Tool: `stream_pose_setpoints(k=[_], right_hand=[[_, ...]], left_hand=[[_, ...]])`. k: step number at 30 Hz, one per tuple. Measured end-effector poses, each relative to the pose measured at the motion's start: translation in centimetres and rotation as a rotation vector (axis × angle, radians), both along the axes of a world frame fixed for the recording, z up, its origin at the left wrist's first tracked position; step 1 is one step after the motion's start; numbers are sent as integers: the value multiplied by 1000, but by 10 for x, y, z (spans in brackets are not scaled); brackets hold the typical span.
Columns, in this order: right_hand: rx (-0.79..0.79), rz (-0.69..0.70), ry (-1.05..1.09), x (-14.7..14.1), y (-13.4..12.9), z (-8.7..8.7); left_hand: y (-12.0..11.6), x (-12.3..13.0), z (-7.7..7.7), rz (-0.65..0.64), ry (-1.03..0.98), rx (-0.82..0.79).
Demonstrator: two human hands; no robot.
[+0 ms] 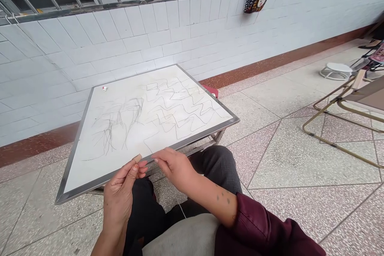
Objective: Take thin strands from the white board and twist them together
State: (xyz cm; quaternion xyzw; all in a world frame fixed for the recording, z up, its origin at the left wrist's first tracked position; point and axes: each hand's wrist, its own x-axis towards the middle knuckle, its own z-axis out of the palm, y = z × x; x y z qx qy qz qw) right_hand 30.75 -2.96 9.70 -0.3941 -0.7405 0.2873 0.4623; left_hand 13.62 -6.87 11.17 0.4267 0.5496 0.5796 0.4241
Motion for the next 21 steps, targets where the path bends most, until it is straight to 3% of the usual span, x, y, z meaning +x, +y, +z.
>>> stream_pose_setpoints(k=[7, 10, 13, 17, 21], right_hand=[[-10, -11, 68, 4, 5, -5], [-34, 6, 58, 4, 5, -6], [-45, 35, 22, 5, 6, -4], [-40, 74, -27, 7, 5, 0], [-35, 93, -74, 7, 3, 2]], left_hand=[[1, -11, 8, 105, -32, 97], [-3, -10, 13, 150, 65, 132], [-6, -9, 21, 150, 378, 204], [-2, -4, 29, -39, 884, 391], [5, 5, 26, -141, 1060, 493]])
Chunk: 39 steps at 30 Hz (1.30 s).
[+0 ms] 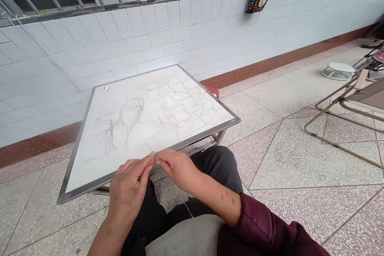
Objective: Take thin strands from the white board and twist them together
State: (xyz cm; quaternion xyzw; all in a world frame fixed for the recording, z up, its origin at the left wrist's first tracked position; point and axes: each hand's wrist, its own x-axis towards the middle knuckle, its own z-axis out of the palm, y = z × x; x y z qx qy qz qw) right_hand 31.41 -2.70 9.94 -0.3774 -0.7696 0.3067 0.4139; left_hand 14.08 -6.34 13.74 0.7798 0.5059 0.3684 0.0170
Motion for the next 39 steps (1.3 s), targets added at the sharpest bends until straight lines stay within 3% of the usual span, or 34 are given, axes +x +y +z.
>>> stream_pose_setpoints(k=[11, 18, 27, 30, 36, 39], right_hand=[[70, -37, -102, -1, -3, -2], [159, -146, -182, -4, -7, -5], [188, -288, -269, -12, -12, -7], [134, -279, -214, -12, -11, -5], [-177, -255, -6, -9, -11, 1], [-215, -234, 73, -11, -13, 0]], left_hand=[[9, 4, -12, 8, -96, -53], [9, 11, -11, 84, -91, -107], [8, 21, -10, 175, -259, -235], [8, 19, -10, 190, -308, -275], [8, 16, -8, 201, -363, -301], [7, 16, -8, 207, -383, -299]])
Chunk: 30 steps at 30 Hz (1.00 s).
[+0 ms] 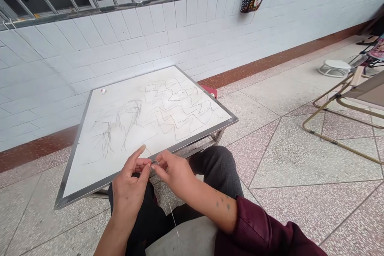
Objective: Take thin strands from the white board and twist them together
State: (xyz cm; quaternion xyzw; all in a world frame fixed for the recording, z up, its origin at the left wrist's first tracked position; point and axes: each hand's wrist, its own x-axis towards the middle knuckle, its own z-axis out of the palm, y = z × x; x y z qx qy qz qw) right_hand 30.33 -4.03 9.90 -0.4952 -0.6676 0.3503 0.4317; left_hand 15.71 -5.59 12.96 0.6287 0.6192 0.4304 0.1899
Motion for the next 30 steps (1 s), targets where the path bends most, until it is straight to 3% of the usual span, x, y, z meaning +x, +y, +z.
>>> stream_pose_setpoints(k=[7, 12, 18, 30], right_hand=[[99, 37, 56, -1, -2, -4], [170, 65, 96, -2, -2, -8], [104, 32, 141, -2, -2, -10], [691, 58, -323, 10, -3, -8]], left_hand=[[-2, 1, 7, -7, -63, -62], [-3, 2, 11, -25, -246, -149], [-2, 2, 9, -33, -413, -183], [-3, -3, 11, -38, -325, -219]])
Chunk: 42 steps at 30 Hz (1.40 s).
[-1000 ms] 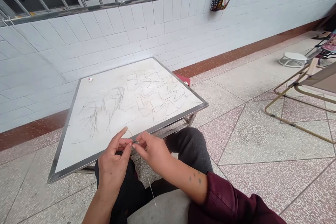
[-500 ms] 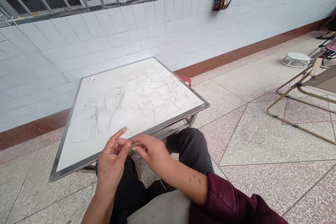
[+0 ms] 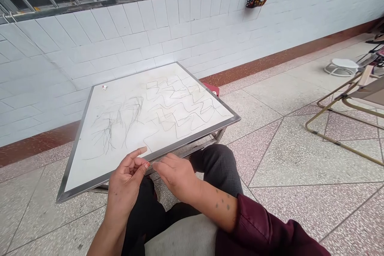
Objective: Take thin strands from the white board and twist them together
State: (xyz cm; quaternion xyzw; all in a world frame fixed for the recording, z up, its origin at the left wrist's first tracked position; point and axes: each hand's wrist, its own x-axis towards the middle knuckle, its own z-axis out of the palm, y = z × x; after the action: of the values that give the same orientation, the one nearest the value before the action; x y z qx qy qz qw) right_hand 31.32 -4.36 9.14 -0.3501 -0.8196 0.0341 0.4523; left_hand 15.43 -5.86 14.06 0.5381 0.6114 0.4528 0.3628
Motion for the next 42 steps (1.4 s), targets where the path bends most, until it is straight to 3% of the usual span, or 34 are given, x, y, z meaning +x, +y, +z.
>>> stream_pose_setpoints(k=[3, 7, 13, 16, 21, 26, 30, 33, 39, 42], right_hand=[[130, 96, -85, 6, 2, -2], [132, 174, -146, 11, 4, -3], [-105, 78, 81, 7, 2, -5], [-143, 69, 140, 2, -1, -5], [-95, -2, 108, -3, -8, -5], [26, -62, -71, -8, -13, -8], [21, -72, -91, -13, -16, -12], [-97, -52, 43, -13, -14, -11], [-659, 113, 524, -10, -1, -1], [-765, 96, 611, -10, 1, 0]], left_hand=[[1, -3, 0, -48, 42, -32], [2, -7, 2, -101, 70, -54], [1, -5, 8, -45, 29, -56], [1, -5, 6, -20, -4, -53], [1, -6, 2, -19, -89, -65], [3, -7, 0, -9, -49, -86], [5, -8, -2, -27, -20, -86], [8, -9, -1, -47, -9, -80], [15, -12, 8, -191, -27, -79], [15, -13, 10, -244, -31, -70]])
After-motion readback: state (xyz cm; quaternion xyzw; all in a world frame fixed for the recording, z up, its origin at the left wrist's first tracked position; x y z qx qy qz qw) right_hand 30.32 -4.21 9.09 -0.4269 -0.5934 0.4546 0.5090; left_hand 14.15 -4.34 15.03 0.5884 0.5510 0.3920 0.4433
